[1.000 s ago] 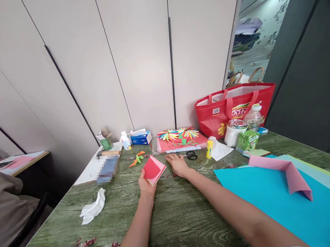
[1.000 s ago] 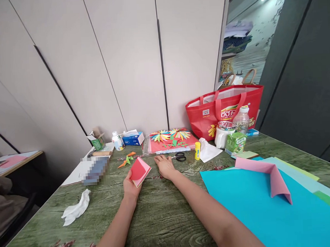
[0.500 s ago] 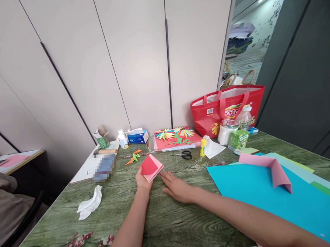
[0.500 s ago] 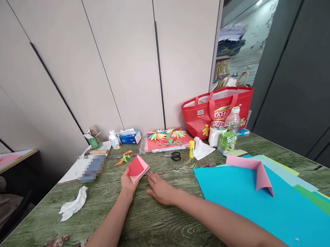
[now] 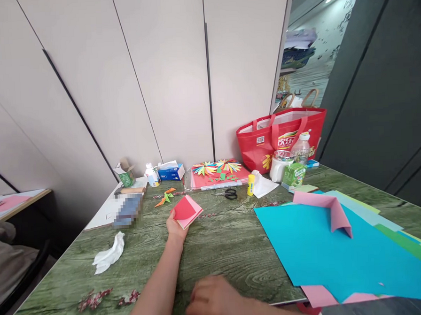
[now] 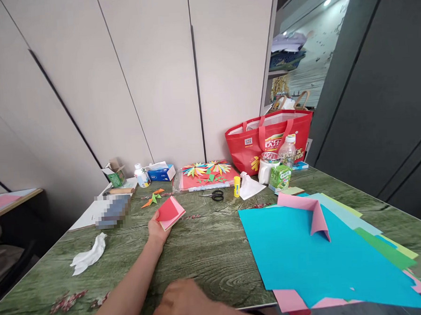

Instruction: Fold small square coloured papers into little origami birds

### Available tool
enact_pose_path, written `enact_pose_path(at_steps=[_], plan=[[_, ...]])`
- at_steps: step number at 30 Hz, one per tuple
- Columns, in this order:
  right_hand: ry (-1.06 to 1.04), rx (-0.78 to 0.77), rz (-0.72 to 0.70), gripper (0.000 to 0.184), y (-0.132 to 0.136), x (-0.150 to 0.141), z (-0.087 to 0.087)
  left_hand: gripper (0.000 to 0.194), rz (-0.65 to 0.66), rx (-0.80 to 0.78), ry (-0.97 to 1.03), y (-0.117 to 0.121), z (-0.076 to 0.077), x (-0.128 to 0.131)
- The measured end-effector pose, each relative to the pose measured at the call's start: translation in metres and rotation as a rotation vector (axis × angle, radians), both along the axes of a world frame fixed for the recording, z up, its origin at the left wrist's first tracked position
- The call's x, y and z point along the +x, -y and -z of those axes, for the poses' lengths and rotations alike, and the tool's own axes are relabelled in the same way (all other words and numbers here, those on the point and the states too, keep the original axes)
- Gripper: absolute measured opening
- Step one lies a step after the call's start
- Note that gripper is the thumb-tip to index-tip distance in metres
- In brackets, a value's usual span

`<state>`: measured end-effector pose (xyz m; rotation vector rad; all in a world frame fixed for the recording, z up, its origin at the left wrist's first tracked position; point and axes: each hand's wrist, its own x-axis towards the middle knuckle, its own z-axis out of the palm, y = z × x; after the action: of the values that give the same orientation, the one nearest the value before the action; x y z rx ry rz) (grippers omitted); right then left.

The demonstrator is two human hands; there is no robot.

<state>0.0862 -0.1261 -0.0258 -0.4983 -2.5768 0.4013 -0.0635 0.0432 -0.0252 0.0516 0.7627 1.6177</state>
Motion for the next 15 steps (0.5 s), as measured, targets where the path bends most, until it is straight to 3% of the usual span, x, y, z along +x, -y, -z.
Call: enact_pose_path(at_steps=[2, 6, 7, 8, 10, 13, 15], plan=[[-0.033, 0.029, 0.243, 0.017, -0.031, 0.02, -0.008, 0.028, 0.002, -0.001, 0.0, 0.0, 0.0, 0.0], [0.092, 0.009, 0.904, 0.031, -0.094, 0.063, -0.018, 0.027, 0.001, 0.003, 0.008, -0.001, -0.001, 0.0], [0.147, -0.058, 0.985, 0.038, -0.102, 0.066, -0.018, 0.027, 0.0, 0.005, 0.009, -0.002, -0.001, -0.001], [0.193, -0.12, 0.978, 0.042, -0.103, 0.066, -0.017, 0.027, 0.002, 0.004, 0.01, -0.002, -0.001, -0.001], [0.2, -0.162, 0.746, 0.05, -0.088, 0.053, -0.01, 0.027, 0.007, 0.001, 0.009, -0.003, -0.001, -0.001], [0.029, -0.228, 0.056, 0.04, -0.036, 0.019, 0.004, 0.027, 0.015, -0.003, 0.005, -0.003, 0.0, -0.002], [0.008, -0.257, -0.11, 0.026, -0.004, 0.001, 0.01, 0.025, 0.013, 0.0, 0.004, -0.002, 0.0, -0.002]])
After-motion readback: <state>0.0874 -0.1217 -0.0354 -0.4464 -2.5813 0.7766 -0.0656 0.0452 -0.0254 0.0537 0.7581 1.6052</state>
